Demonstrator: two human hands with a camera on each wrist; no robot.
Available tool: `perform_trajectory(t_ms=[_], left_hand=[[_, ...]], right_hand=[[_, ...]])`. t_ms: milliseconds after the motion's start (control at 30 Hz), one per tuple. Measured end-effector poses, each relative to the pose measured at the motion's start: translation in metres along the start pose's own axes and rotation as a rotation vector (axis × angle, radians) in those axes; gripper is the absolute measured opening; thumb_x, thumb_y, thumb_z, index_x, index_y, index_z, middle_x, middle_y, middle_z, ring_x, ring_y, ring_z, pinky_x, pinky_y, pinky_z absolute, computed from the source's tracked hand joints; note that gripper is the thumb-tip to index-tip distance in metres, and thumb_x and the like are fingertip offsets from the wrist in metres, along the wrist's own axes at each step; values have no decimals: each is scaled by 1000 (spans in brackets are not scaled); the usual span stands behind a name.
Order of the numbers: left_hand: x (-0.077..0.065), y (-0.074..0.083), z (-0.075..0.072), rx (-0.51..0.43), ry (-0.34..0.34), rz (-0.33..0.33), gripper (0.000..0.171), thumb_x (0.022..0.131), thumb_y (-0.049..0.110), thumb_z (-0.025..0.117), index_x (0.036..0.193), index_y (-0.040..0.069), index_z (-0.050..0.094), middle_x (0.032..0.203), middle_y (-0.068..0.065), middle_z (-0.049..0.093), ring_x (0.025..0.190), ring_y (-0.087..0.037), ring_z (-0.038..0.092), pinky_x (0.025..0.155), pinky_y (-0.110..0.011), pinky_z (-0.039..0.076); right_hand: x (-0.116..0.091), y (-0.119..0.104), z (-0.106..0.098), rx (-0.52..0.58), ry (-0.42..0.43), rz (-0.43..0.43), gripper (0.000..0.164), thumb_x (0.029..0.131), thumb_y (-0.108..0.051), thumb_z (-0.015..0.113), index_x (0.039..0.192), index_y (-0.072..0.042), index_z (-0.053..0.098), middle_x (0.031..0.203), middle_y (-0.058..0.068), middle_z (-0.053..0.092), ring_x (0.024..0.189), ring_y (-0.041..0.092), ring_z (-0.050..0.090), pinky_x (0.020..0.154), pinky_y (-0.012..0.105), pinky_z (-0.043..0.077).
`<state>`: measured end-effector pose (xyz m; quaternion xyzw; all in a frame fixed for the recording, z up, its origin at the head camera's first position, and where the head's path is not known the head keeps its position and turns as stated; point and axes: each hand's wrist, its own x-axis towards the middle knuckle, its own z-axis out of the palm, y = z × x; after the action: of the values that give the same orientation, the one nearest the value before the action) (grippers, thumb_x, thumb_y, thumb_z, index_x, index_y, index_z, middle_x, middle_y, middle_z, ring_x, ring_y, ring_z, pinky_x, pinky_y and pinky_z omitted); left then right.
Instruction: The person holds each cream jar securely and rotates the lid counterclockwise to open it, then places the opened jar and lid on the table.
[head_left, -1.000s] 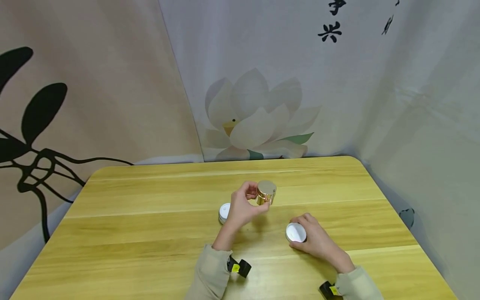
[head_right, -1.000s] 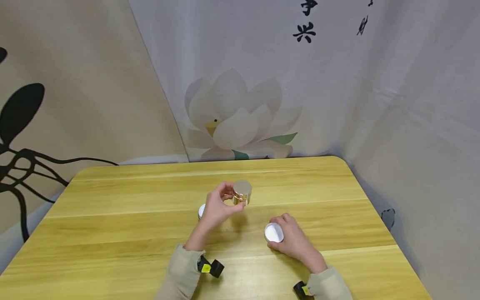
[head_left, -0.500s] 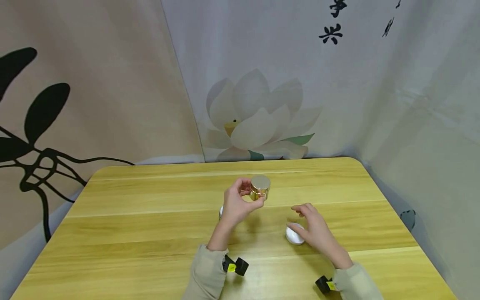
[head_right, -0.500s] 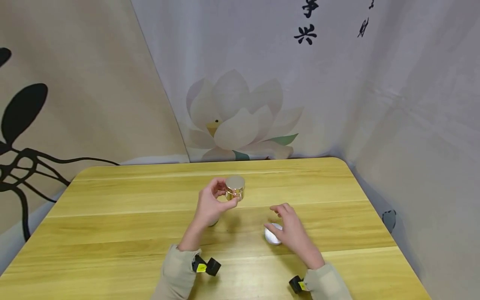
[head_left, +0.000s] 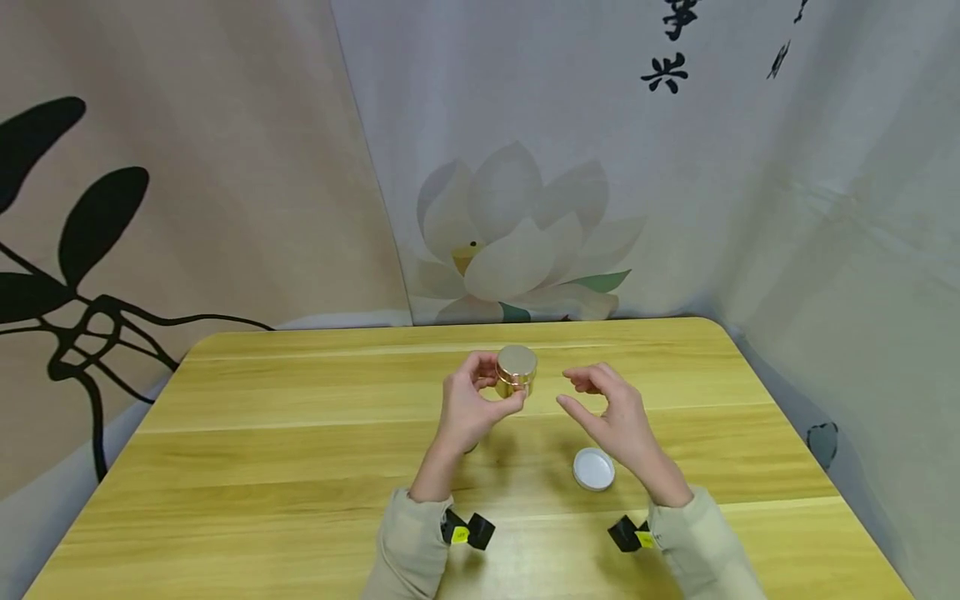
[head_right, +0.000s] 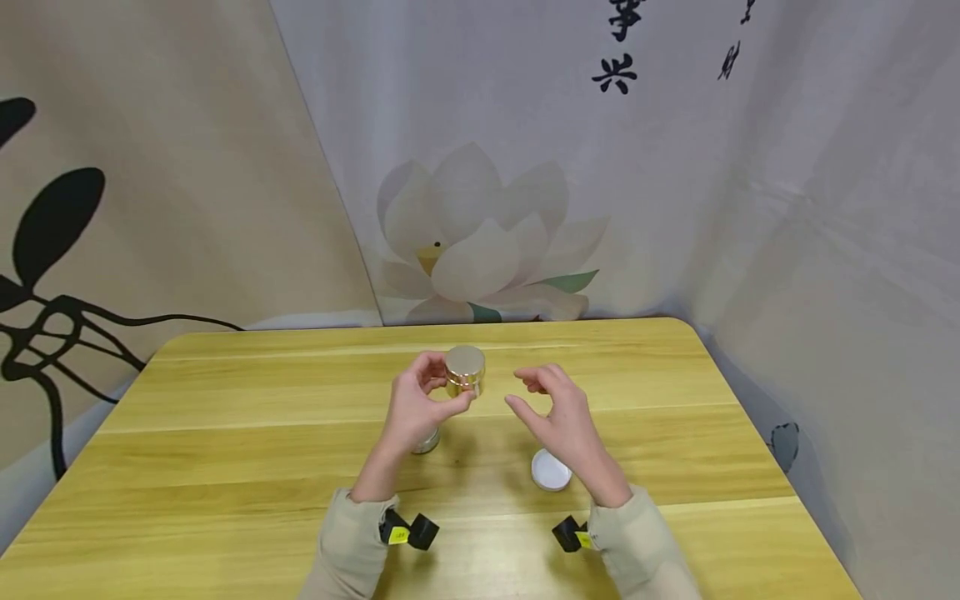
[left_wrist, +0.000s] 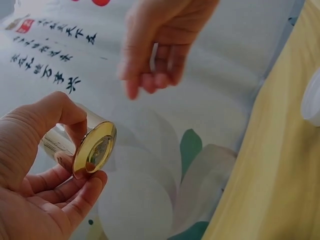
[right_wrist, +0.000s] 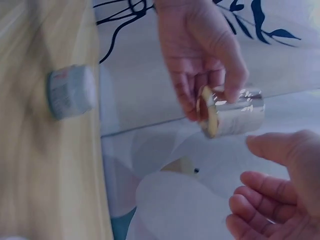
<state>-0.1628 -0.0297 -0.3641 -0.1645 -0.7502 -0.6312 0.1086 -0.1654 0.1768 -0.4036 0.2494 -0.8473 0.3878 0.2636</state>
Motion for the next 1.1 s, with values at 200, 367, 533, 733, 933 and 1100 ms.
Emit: perform_trajectory(t_ms=[200,367,533,733,933,1100], left_hand=[[-1,0,-2,-14,-14,4,38,68,-9,72,103,-10,56,96,-22,61,86,-32,57,80,-44,50],[-1,-2,-2,-27,-23,5,39,68,-9,73,103,-10,56,95,-22,62,85,-31,57,80,-45,50],[-2,-4,-2,-33,-29,5,38,68,-9,73,102,-10,56,95,-23,61,86,-32,57,81,-46,50],[-2,-5,-1,-29,-30,20,36,68,-9,71,101,-10,57,92,-22,61,84,-31,57,80,-43,51],[-3,-4,-2,-28,-51,45,34,68,-10,70,100,-11,58,88,-22,60,81,-30,56,77,-43,52],[-3,-2,-3,-12,-58,61,34,67,-11,71,98,-12,59,85,-22,61,79,-31,57,76,-46,52]], right_hand=[[16,-16,6,78,21,31,35,73,-4,78,105,-4,66,96,5,63,85,18,58,76,32,51],[25,-26,15,127,31,70,38,71,-8,81,105,-4,67,96,6,63,86,21,58,77,40,51],[30,-34,22,140,46,116,41,67,-12,84,103,-4,67,94,7,62,86,24,57,77,40,50],[34,-41,28,106,59,182,44,64,-18,86,101,-4,67,95,6,61,86,22,55,75,34,47],[36,-42,29,104,60,182,40,64,-19,86,96,-4,67,92,6,61,84,24,56,72,32,46],[37,-39,28,131,50,144,36,64,-17,86,93,-5,68,92,5,62,84,20,56,73,30,46]])
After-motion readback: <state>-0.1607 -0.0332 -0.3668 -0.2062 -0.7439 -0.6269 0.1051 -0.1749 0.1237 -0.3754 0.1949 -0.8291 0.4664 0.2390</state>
